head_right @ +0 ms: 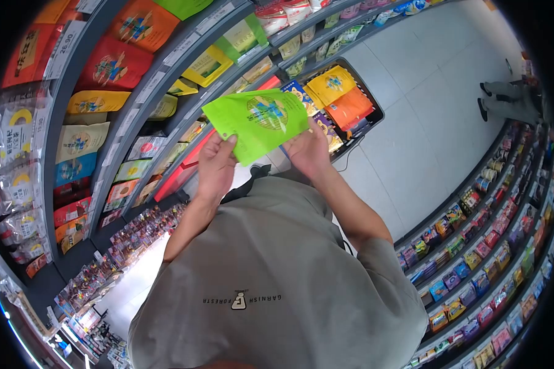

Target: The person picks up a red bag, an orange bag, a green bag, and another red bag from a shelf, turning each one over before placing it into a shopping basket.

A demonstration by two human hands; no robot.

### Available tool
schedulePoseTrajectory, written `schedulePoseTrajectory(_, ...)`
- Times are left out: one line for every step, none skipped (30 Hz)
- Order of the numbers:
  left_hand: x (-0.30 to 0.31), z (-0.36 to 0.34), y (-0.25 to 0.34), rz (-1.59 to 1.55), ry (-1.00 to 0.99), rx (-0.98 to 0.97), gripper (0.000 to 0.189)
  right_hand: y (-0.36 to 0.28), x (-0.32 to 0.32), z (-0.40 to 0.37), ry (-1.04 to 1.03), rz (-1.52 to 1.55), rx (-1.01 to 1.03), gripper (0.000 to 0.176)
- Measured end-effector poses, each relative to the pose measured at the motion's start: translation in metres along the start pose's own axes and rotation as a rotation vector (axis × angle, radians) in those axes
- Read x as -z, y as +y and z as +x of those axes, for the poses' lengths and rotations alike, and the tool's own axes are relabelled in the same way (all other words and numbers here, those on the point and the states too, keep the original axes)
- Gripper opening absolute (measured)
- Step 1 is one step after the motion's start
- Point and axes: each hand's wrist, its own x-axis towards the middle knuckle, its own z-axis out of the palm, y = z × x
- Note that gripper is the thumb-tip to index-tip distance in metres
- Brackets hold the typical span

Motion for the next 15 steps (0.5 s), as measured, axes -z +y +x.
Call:
schedulePoseTrajectory(-0.005, 0.004, -0.008, 0.005, -0.004, 0.004, 0.019, 0.002, 0.002, -0.001, 0.000, 0.005, 0.005, 0.049)
schedulePoseTrajectory(-0.011, 0.007, -0.017, 0.017, -0.039, 0.030, 0.019, 0.006, 0.004, -0.001, 0.022, -0.056, 0.022, 0.047)
schedulePoseTrajectory(-0.018, 0.010, -0.024, 0.028, -0.073, 0.057, 0.020, 0.011, 0.004, -0.002, 0.046, -0.118, 0.038, 0.045)
schedulePoseTrajectory(-0.026, 0.012, -0.029, 0.055, -0.089, 0.087, 0.021, 0.014, 0.002, -0.003, 0.078, -0.130, 0.043, 0.041)
schedulePoseTrajectory(-0.032, 0.015, -0.035, 0.058, -0.093, 0.090, 0.021, 0.014, 0.006, -0.002, 0.078, -0.126, 0.048, 0.041)
schedulePoseTrajectory(-0.035, 0.018, -0.042, 0.091, -0.103, 0.152, 0.021, 0.014, 0.012, 0.000, 0.116, -0.144, 0.043, 0.040)
schedulePoseTrajectory(-0.038, 0.021, -0.048, 0.123, -0.113, 0.214, 0.021, 0.013, 0.017, 0.000, 0.154, -0.162, 0.038, 0.040)
schedulePoseTrajectory(-0.039, 0.023, -0.054, 0.163, -0.123, 0.214, 0.020, 0.007, 0.022, 0.001, 0.182, -0.172, 0.054, 0.038)
schedulePoseTrajectory(-0.039, 0.025, -0.055, 0.167, -0.125, 0.218, 0.020, 0.001, 0.023, 0.001, 0.183, -0.168, 0.056, 0.038)
schedulePoseTrajectory(-0.039, 0.028, -0.055, 0.213, -0.148, 0.297, 0.020, -0.007, 0.023, 0.001, 0.212, -0.155, 0.067, 0.036)
schedulePoseTrajectory(-0.038, 0.030, -0.055, 0.259, -0.171, 0.376, 0.021, -0.015, 0.024, 0.000, 0.242, -0.143, 0.077, 0.034)
schedulePoseTrajectory(-0.038, 0.030, -0.055, 0.261, -0.171, 0.378, 0.021, -0.025, 0.017, -0.003, 0.272, -0.197, 0.094, 0.033)
schedulePoseTrajectory(-0.039, 0.028, -0.054, 0.265, -0.162, 0.365, 0.021, -0.036, 0.022, -0.001, 0.273, -0.193, 0.094, 0.033)
schedulePoseTrajectory(-0.040, 0.027, -0.054, 0.269, -0.154, 0.352, 0.020, -0.049, 0.031, 0.005, 0.314, -0.192, 0.131, 0.032)
schedulePoseTrajectory(-0.037, 0.026, -0.055, 0.271, -0.154, 0.356, 0.020, -0.063, 0.043, 0.010, 0.355, -0.190, 0.167, 0.030)
